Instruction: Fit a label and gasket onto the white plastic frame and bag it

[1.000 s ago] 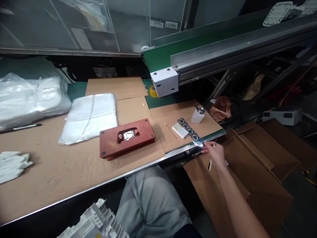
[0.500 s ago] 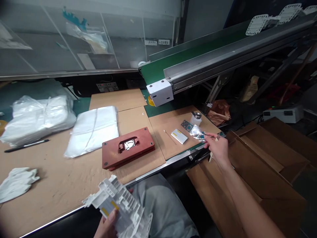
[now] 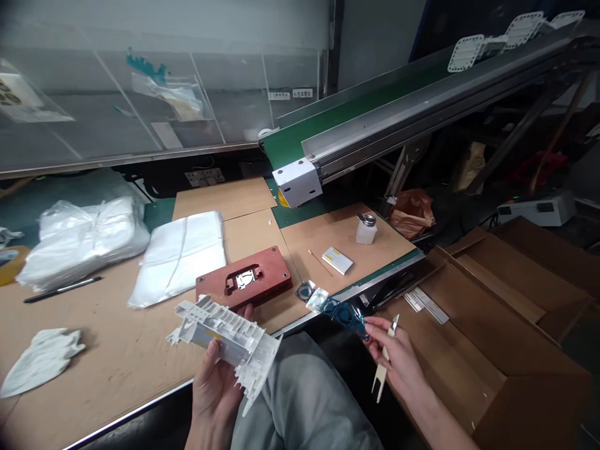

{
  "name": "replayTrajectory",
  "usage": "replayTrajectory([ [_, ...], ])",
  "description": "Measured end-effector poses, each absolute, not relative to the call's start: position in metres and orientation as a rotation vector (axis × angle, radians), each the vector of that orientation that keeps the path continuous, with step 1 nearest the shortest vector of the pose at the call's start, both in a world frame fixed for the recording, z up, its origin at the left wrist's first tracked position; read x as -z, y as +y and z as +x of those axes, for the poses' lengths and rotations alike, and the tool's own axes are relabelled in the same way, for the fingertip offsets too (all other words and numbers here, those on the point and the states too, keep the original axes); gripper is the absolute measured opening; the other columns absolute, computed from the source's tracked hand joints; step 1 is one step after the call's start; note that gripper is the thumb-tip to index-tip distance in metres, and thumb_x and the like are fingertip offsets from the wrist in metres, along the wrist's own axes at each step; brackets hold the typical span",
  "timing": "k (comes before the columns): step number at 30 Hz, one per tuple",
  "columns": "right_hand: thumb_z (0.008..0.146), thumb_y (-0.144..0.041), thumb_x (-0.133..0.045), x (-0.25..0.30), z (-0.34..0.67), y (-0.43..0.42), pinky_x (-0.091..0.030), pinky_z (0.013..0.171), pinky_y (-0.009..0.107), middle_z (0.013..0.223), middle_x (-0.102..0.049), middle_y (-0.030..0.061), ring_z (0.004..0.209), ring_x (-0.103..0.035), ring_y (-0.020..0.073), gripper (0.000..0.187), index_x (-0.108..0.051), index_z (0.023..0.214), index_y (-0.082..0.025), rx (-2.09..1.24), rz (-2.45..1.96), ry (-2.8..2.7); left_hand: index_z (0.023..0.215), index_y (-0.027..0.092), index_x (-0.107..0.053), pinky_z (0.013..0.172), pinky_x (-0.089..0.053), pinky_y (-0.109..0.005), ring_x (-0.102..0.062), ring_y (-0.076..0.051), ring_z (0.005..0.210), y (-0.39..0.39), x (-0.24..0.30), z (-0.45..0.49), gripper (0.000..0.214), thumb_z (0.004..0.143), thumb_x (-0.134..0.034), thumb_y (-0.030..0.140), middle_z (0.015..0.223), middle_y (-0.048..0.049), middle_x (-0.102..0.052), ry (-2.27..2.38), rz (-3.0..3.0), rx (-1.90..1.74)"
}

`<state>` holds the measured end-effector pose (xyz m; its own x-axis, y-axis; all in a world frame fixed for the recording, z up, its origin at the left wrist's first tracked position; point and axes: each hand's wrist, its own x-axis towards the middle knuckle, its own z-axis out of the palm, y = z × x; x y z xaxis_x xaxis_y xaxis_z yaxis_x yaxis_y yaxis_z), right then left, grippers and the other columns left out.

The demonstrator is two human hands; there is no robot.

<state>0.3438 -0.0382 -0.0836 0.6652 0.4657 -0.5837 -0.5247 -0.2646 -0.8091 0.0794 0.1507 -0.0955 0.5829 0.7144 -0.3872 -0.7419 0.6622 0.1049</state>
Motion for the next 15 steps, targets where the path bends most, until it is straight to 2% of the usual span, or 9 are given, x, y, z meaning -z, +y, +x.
replayTrajectory([
  [3,0.063,-0.042,-0.088,0.083,0.327,-0.035,-0.018,0.036,0.013,0.062,-0.065,0.002,0.042,-0.049,0.0054,0.051,-0.067,0.1,-0.014,-0.966,-1.595,0.04,0.133,0.025,-0.065,0.125,-0.022,-0.04,-0.058,-0.023,0.13,0.155,0.09,0.078,0.038,0.099,-0.048,0.031,0.141,-0.0092,-0.058,0.158,0.036,-0.811],
  [7,0.06,-0.05,-0.088,0.085,0.304,-0.023,-0.015,0.035,0.015,0.06,-0.066,0.003,0.038,-0.05,0.0081,0.058,-0.065,0.099,-0.013,-0.992,-1.58,-0.004,0.137,0.023,-0.062,0.126,-0.016,-0.043,-0.049,-0.024,0.138,0.159,0.082,0.08,0.04,0.1,-0.045,0.028,0.142,-0.0115,-0.057,0.029,0.141,-0.821],
  [12,0.067,-0.054,-0.083,0.097,0.264,-0.009,-0.013,0.034,0.015,0.07,-0.071,0.0067,0.046,-0.063,0.0148,0.057,-0.057,0.1,-0.016,-1.097,-1.488,-0.058,0.147,0.03,-0.05,0.124,-0.025,-0.045,-0.042,-0.028,0.144,0.158,0.067,0.08,0.059,0.091,-0.063,0.042,0.146,-0.0094,-0.056,0.398,0.087,-0.843],
  [15,0.071,-0.053,-0.08,0.103,0.244,-0.003,-0.012,0.033,0.015,0.077,-0.074,0.0095,0.051,-0.068,0.0178,0.053,-0.053,0.1,-0.018,-1.177,-1.46,-0.06,0.149,0.029,-0.046,0.122,-0.031,-0.045,-0.043,-0.031,0.143,0.159,0.06,0.078,0.075,0.08,-0.075,0.043,0.149,-0.0108,-0.053,0.542,0.058,-0.8],
])
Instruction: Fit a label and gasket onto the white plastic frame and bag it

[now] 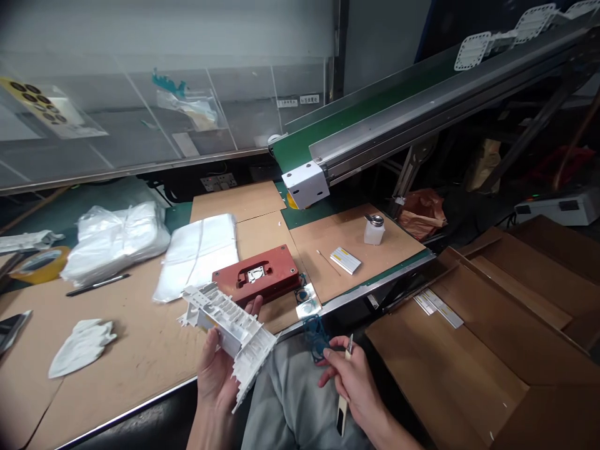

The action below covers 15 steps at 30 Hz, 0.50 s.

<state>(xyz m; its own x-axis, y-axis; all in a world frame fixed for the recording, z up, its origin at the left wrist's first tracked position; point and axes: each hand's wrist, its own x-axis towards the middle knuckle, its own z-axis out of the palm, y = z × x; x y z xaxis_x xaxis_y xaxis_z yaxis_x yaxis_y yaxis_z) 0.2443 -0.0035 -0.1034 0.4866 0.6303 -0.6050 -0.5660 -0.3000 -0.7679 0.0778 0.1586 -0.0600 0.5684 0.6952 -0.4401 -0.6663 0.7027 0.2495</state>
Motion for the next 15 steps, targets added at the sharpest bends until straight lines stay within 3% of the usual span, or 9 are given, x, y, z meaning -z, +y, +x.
replayTrajectory([
  [6,0.071,-0.052,-0.079,0.11,0.238,0.004,-0.012,0.034,0.017,0.078,-0.075,0.0099,0.051,-0.068,0.0185,0.051,-0.051,0.097,-0.019,-1.257,-1.491,-0.107,0.149,0.027,-0.046,0.119,-0.036,-0.044,-0.046,-0.033,0.141,0.157,0.065,0.076,0.077,0.079,-0.075,0.04,0.149,-0.0118,-0.053,0.544,0.068,-0.808],
  [9,0.072,-0.052,-0.078,0.113,0.252,0.004,-0.024,0.037,0.018,0.077,-0.073,0.0079,0.056,-0.067,0.0167,0.048,-0.055,0.095,-0.017,-1.235,-1.597,-0.211,0.146,0.02,-0.05,0.117,-0.039,-0.043,-0.051,-0.033,0.136,0.151,0.066,0.074,0.07,0.082,-0.073,0.04,0.146,-0.0142,-0.056,0.577,0.112,-0.778],
  [12,0.071,-0.044,-0.081,0.118,0.272,0.006,-0.051,0.063,0.024,0.084,-0.073,0.0049,0.07,-0.067,0.0149,0.052,-0.06,0.108,-0.016,-1.112,-1.667,-0.405,0.135,0.015,-0.06,0.112,-0.046,-0.042,-0.06,-0.033,0.127,0.138,0.063,0.063,0.063,0.077,-0.078,0.034,0.134,-0.0152,-0.065,0.684,0.202,-0.764],
  [15,0.073,-0.034,-0.08,0.121,0.288,0.009,-0.052,0.082,0.029,0.086,-0.071,0.0012,0.081,-0.065,0.0152,0.058,-0.056,0.124,-0.019,-1.042,-1.716,-0.697,0.113,0.013,-0.071,0.102,-0.053,-0.042,-0.068,-0.035,0.111,0.115,0.06,0.044,0.052,0.064,-0.087,0.026,0.109,-0.0133,-0.076,0.851,0.278,-0.758],
])
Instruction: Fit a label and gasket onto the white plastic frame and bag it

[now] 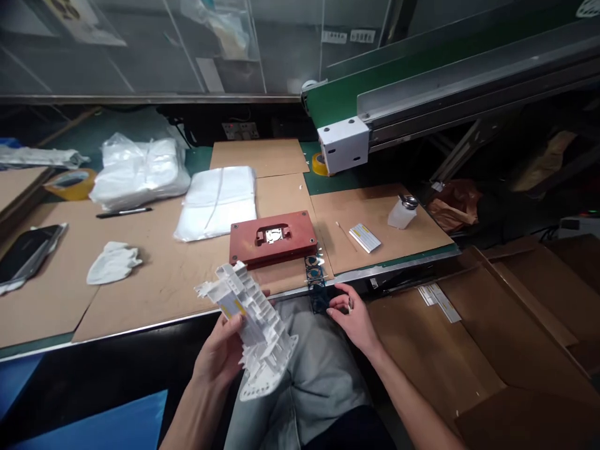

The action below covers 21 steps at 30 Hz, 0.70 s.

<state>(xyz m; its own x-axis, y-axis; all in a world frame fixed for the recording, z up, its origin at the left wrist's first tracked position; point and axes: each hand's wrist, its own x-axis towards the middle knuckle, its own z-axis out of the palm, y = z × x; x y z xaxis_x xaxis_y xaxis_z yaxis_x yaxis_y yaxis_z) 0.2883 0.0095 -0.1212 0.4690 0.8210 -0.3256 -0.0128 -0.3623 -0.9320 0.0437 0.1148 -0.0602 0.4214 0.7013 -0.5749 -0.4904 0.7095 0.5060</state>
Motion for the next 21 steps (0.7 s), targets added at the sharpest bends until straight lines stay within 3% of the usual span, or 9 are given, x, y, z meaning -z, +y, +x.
replayTrajectory([
  [2,0.079,-0.03,-0.075,0.119,0.295,0.011,-0.05,0.083,0.03,0.083,-0.068,-0.0004,0.08,-0.063,0.0148,0.052,-0.056,0.126,-0.02,-0.989,-1.76,-0.897,0.105,0.014,-0.072,0.094,-0.056,-0.041,-0.072,-0.034,0.101,0.095,0.058,0.031,0.051,0.058,-0.09,0.021,0.098,-0.0113,-0.077,0.956,0.297,-0.754],
  [5,0.087,-0.028,-0.066,0.109,0.299,0.011,-0.05,0.082,0.029,0.089,-0.066,0.001,0.082,-0.062,0.014,0.038,-0.061,0.125,-0.024,-0.902,-1.772,-1.116,0.107,0.015,-0.07,0.088,-0.057,-0.037,-0.072,-0.033,0.098,0.066,0.054,0.018,0.057,0.054,-0.091,0.02,0.1,-0.0113,-0.077,1.053,0.269,-0.748],
  [9,0.093,-0.027,-0.06,0.092,0.302,0.012,-0.051,0.074,0.028,0.095,-0.068,0.0039,0.085,-0.064,0.0153,0.021,-0.074,0.108,-0.026,-0.731,-1.76,-1.355,0.107,0.016,-0.068,0.082,-0.057,-0.037,-0.072,-0.033,0.094,0.039,0.045,0.016,0.057,0.056,-0.091,0.025,0.099,-0.0106,-0.076,1.134,0.167,-0.744],
  [11,0.092,-0.027,-0.06,0.086,0.301,0.014,-0.051,0.072,0.029,0.095,-0.069,0.0045,0.085,-0.065,0.0162,0.018,-0.076,0.101,-0.026,-0.645,-1.757,-1.38,0.109,0.017,-0.068,0.081,-0.057,-0.036,-0.072,-0.03,0.091,0.032,0.042,0.018,0.056,0.058,-0.09,0.027,0.094,-0.0092,-0.076,1.152,0.134,-0.751],
  [15,0.09,-0.025,-0.064,0.079,0.298,0.018,-0.052,0.072,0.03,0.095,-0.07,0.0041,0.082,-0.065,0.0162,0.025,-0.074,0.113,-0.026,-0.554,-1.796,-1.343,0.106,0.017,-0.068,0.079,-0.055,-0.031,-0.07,-0.025,0.088,0.026,0.04,0.019,0.053,0.059,-0.091,0.027,0.095,-0.0084,-0.075,1.136,0.157,-0.746],
  [21,0.086,-0.02,-0.069,0.077,0.291,0.022,-0.053,0.073,0.032,0.091,-0.072,0.0043,0.084,-0.067,0.0175,0.009,-0.077,0.088,-0.024,-0.409,-1.745,-1.282,0.108,0.017,-0.068,0.083,-0.056,-0.034,-0.07,-0.024,0.09,0.022,0.041,0.01,0.052,0.061,-0.091,0.026,0.1,-0.0098,-0.075,1.109,0.191,-0.723],
])
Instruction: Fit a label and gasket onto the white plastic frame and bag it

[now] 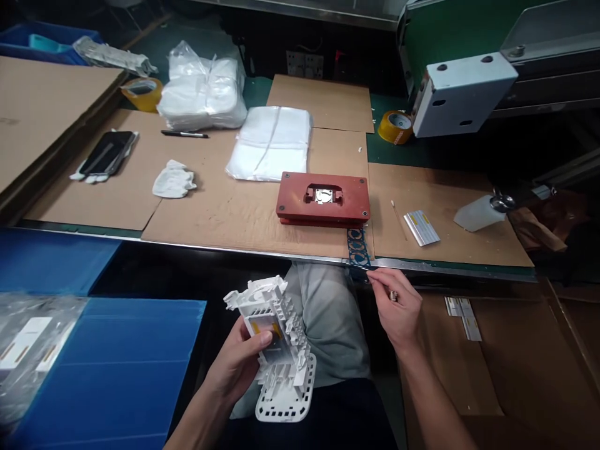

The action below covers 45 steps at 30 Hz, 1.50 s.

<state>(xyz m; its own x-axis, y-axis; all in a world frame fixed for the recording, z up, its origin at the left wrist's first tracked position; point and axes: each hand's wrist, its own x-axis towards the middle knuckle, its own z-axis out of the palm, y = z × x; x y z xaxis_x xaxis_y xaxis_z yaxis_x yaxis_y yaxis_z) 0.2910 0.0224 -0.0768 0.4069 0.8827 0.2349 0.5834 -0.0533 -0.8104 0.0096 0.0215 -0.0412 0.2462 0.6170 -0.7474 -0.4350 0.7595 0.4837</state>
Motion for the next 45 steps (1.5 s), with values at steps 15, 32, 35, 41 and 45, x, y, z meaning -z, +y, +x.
replayTrajectory([
  [15,0.072,-0.027,-0.085,0.021,0.203,-0.029,-0.051,0.053,0.027,0.077,-0.07,0.0026,0.061,-0.063,0.015,0.027,-0.072,0.095,-0.022,-1.072,-1.788,-0.582,0.102,0.019,-0.066,0.078,-0.049,-0.028,-0.068,-0.025,0.093,0.008,0.027,0.004,0.03,0.075,-0.079,0.024,0.107,-0.008,-0.071,1.438,1.045,-0.799],
  [32,0.079,-0.026,-0.08,0.004,0.152,-0.026,-0.041,0.044,0.016,0.071,-0.062,-0.0069,0.048,-0.051,0.0041,0.03,-0.058,0.098,-0.023,-1.57,-1.513,-0.438,0.105,0.02,-0.065,0.099,-0.048,-0.036,-0.064,-0.029,0.116,-0.012,0.027,0.006,0.031,0.077,-0.077,0.022,0.122,-0.0091,-0.069,1.479,1.143,-0.836],
  [35,0.079,-0.027,-0.08,0.003,0.153,-0.026,-0.041,0.043,0.014,0.071,-0.061,-0.0071,0.048,-0.05,0.0028,0.028,-0.058,0.096,-0.023,-1.563,-1.525,-0.446,0.106,0.021,-0.063,0.099,-0.049,-0.036,-0.065,-0.026,0.115,-0.014,0.029,0.006,0.03,0.079,-0.075,0.02,0.123,-0.0072,-0.068,1.466,1.224,-0.848],
  [41,0.08,-0.028,-0.08,0.001,0.154,-0.026,-0.042,0.045,0.012,0.07,-0.062,-0.0077,0.05,-0.052,0.0027,0.034,-0.058,0.106,-0.025,-1.566,-1.558,-0.481,0.105,0.023,-0.061,0.097,-0.05,-0.034,-0.065,-0.024,0.115,-0.016,0.036,0.004,0.031,0.078,-0.075,0.017,0.122,-0.0048,-0.068,1.431,1.302,-0.885],
  [45,0.081,-0.029,-0.08,0.001,0.153,-0.026,-0.041,0.046,0.011,0.067,-0.06,-0.0088,0.05,-0.05,0.0018,0.041,-0.058,0.114,-0.026,-1.56,-1.558,-0.489,0.103,0.024,-0.061,0.099,-0.049,-0.036,-0.065,-0.024,0.115,-0.016,0.036,0.004,0.031,0.077,-0.076,0.017,0.121,-0.0038,-0.068,1.442,1.311,-0.894],
])
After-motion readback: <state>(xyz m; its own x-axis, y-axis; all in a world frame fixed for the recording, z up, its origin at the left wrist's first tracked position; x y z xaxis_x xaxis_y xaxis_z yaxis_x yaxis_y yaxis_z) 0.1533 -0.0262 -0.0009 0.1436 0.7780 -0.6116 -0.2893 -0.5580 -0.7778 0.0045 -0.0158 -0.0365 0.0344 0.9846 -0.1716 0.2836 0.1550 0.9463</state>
